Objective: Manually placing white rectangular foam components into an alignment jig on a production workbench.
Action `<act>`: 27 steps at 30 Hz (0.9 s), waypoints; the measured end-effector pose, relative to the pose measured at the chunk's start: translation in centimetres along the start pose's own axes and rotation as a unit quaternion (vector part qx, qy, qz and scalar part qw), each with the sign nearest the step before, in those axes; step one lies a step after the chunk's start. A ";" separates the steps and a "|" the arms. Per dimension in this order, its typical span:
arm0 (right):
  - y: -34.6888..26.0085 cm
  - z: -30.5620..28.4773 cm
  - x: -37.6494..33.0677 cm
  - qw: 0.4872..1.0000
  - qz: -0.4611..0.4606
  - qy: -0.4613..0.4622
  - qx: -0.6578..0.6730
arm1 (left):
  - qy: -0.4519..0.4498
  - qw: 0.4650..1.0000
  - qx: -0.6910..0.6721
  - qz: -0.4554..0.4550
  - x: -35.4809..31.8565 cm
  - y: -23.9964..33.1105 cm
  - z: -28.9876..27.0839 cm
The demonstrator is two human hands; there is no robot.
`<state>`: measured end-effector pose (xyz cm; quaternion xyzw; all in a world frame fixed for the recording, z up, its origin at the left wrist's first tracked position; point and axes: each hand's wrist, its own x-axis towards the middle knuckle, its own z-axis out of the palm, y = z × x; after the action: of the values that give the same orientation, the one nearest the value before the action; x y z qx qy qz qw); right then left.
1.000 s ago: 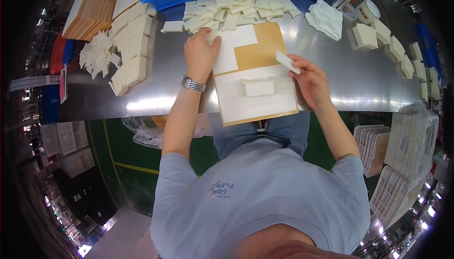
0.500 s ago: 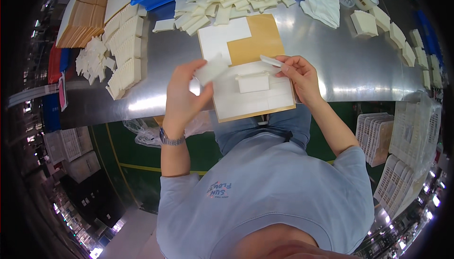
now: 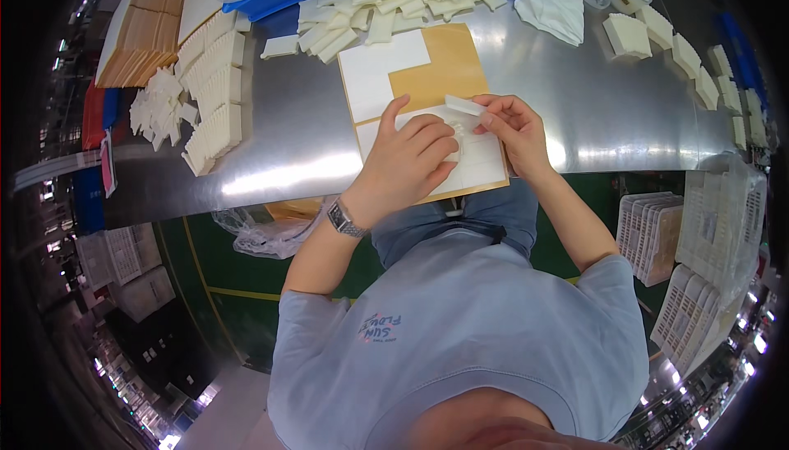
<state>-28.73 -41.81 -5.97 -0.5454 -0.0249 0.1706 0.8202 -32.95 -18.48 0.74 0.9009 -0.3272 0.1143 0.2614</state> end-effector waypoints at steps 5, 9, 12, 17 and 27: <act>0.0 -0.1 0.0 1.000 -0.006 0.005 -0.006 | 0.011 1.000 -0.008 0.006 -0.7 -0.7 1.4; 0.1 -0.2 0.0 1.000 -0.006 0.000 -0.007 | 0.062 0.998 -0.015 -0.003 -0.8 -0.4 1.5; -0.1 0.1 0.0 1.000 -0.008 0.012 -0.017 | 0.060 0.998 -0.010 0.001 -0.7 -0.4 1.8; -0.4 0.1 0.1 1.000 0.008 0.015 0.011 | 0.070 0.998 0.000 -0.001 -0.9 -0.6 2.1; -0.4 -0.8 -0.6 0.996 0.011 0.011 0.086 | 0.093 0.945 -0.261 -0.175 -4.7 -2.1 3.1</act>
<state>-28.96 -42.82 -5.81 -0.4749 0.0047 0.1751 0.8624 -35.09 -16.34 -4.46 0.8296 -0.1573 0.0612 0.5323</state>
